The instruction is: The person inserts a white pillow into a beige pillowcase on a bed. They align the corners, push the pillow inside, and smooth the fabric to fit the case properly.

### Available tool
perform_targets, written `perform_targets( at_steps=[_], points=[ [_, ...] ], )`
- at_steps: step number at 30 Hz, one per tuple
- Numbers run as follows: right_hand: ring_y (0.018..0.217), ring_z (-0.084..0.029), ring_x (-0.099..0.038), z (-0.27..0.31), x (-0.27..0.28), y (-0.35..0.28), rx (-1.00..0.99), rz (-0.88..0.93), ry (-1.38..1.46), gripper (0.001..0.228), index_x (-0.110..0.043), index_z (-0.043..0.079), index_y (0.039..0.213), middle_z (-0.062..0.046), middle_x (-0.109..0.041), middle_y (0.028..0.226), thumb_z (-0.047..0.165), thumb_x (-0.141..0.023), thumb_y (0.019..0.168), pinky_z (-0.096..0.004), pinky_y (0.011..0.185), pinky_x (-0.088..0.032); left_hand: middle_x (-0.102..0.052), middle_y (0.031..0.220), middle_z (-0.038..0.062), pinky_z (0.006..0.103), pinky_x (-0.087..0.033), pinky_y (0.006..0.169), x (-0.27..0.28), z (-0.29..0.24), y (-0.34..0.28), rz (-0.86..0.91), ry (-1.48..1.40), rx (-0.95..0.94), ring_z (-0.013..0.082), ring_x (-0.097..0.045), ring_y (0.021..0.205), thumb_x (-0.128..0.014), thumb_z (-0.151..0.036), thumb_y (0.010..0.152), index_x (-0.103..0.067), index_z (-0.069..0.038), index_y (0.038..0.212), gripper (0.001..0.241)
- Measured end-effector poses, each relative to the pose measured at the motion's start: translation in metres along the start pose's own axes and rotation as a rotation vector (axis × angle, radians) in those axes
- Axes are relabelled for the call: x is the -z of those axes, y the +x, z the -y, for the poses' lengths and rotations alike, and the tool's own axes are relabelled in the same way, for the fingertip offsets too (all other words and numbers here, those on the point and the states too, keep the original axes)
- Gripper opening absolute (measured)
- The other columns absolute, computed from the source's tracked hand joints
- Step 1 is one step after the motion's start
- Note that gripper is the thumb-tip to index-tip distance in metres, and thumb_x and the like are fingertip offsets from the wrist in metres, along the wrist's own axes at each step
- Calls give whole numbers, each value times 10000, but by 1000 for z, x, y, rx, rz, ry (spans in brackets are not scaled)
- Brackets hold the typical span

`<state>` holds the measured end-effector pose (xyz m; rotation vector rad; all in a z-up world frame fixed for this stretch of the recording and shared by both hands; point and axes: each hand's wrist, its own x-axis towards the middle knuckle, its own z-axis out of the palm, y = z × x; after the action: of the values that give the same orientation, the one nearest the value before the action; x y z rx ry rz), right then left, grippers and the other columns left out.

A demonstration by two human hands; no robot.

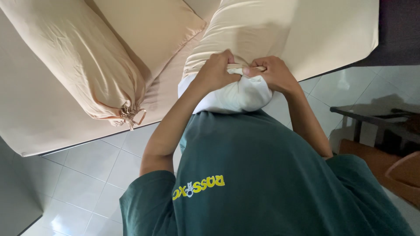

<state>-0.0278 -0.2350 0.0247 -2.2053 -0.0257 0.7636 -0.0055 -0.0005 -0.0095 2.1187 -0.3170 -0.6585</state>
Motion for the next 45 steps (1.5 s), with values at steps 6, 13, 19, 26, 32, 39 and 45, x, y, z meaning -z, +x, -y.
perform_targets(
  at_steps=[6, 13, 19, 26, 32, 39, 45],
  points=[
    [912, -498, -666, 56, 20, -33, 97, 41, -120, 673, -673, 42, 1104, -284, -667, 914, 456, -922, 635, -509, 779, -491, -655, 721, 46, 480, -571, 754, -40, 16, 3, -348, 77, 132, 345, -727, 798, -794, -573, 704, -502, -277, 842, 437],
    [796, -171, -581, 11, 10, -7, 57, -113, 102, 485, -677, 120, 958, -24, -595, 768, 424, -954, 701, -274, 696, -431, -680, 1041, 210, 465, -503, 803, 22, -28, -33, 124, -438, -161, 343, -647, 975, -664, -549, 845, -606, -114, 1205, 568],
    [660, -213, -626, 13, 18, 4, -12, -216, 0, 253, -759, 198, 903, -82, -650, 714, 205, -820, 658, -329, 566, -440, -695, 1045, 162, 543, -506, 942, -6, -22, -5, -144, -225, 0, 459, -649, 1120, -938, -421, 651, -600, -141, 1059, 600],
    [811, -127, -571, 12, 19, -9, 119, -78, 389, 362, -671, 54, 1097, -17, -601, 864, 244, -811, 822, -232, 665, -436, -730, 983, 100, 493, -550, 904, -10, -16, 6, -193, -211, 18, 369, -694, 1067, -943, -418, 600, -672, -194, 960, 503],
    [648, -105, -487, 8, -4, 4, 136, -413, 105, 109, -655, 94, 784, 8, -556, 669, 19, -730, 761, -227, 589, -390, -704, 851, 81, 419, -546, 772, -3, -35, -11, -191, -183, -145, 282, -678, 839, -805, -271, 679, -677, -118, 921, 314],
    [585, -123, -465, 45, 2, -6, 428, -448, -4, 101, -684, -26, 904, -49, -623, 723, 12, -765, 856, -250, 540, -372, -614, 609, 17, 347, -450, 521, -12, -33, -3, -769, 17, -280, 196, -505, 503, -740, -22, 684, -624, -98, 733, 147],
    [604, -212, -558, 72, -17, -21, 337, -376, -62, 189, -661, -7, 991, -94, -673, 769, 20, -753, 829, -321, 589, -433, -615, 661, -1, 353, -426, 512, -3, -24, -3, -967, 155, -238, 207, -508, 508, -679, -27, 705, -569, -105, 742, 140]
  ],
)
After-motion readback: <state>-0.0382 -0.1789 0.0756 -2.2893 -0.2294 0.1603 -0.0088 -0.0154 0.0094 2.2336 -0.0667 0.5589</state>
